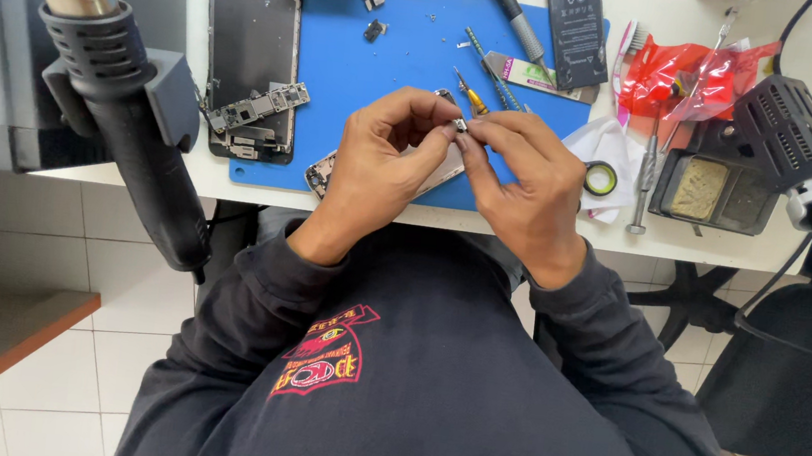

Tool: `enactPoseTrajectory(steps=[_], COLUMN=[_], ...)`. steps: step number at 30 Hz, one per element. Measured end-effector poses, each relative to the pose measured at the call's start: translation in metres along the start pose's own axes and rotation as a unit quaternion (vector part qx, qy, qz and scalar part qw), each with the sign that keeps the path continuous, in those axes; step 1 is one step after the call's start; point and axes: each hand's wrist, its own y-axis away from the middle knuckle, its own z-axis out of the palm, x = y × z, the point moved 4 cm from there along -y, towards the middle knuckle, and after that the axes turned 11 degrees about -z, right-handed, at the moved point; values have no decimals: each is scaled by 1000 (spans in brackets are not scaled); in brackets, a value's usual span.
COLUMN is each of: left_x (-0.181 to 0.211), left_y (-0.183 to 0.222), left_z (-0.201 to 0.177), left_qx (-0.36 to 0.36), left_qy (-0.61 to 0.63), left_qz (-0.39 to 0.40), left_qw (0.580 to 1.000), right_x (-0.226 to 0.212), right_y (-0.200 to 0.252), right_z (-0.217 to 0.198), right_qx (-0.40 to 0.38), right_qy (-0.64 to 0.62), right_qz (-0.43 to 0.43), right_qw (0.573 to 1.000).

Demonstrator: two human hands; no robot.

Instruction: The person uses a small screwdriver to remove and install screws on a disassembled smartphone chassis. They repeatedly pick up screws from the mat, align them, and tighten them into the phone frame while holding the device steady.

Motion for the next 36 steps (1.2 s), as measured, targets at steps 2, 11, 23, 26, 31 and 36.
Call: enactPoseTrajectory(steps=[2, 11, 23, 26, 31, 36], left_x=[1, 3, 24, 12, 1, -5], left_y=[2, 1, 22, 21, 18, 15], left_z=[0, 2, -8, -9, -9, -8], left_qx=[-2, -19, 100, 97, 79, 71], left_qy=[-4, -14, -505, -535, -549, -555], left_qz=[-5, -10, 298, 310, 311, 311], left_qw=[1000, 1000, 804, 780, 772, 768], right_x=[0, 2, 8, 9, 9, 15], right_y=[2, 9, 25, 26, 24, 26], right_z=[0, 1, 18, 23, 28, 31], right_qx=[-2, -23, -151, -171, -186, -201], right_qy=[-1, 26, 225, 257, 281, 285], right_qz=[1, -18, -2, 8, 17, 31], right_qw=[1000, 999, 963, 951, 941, 937])
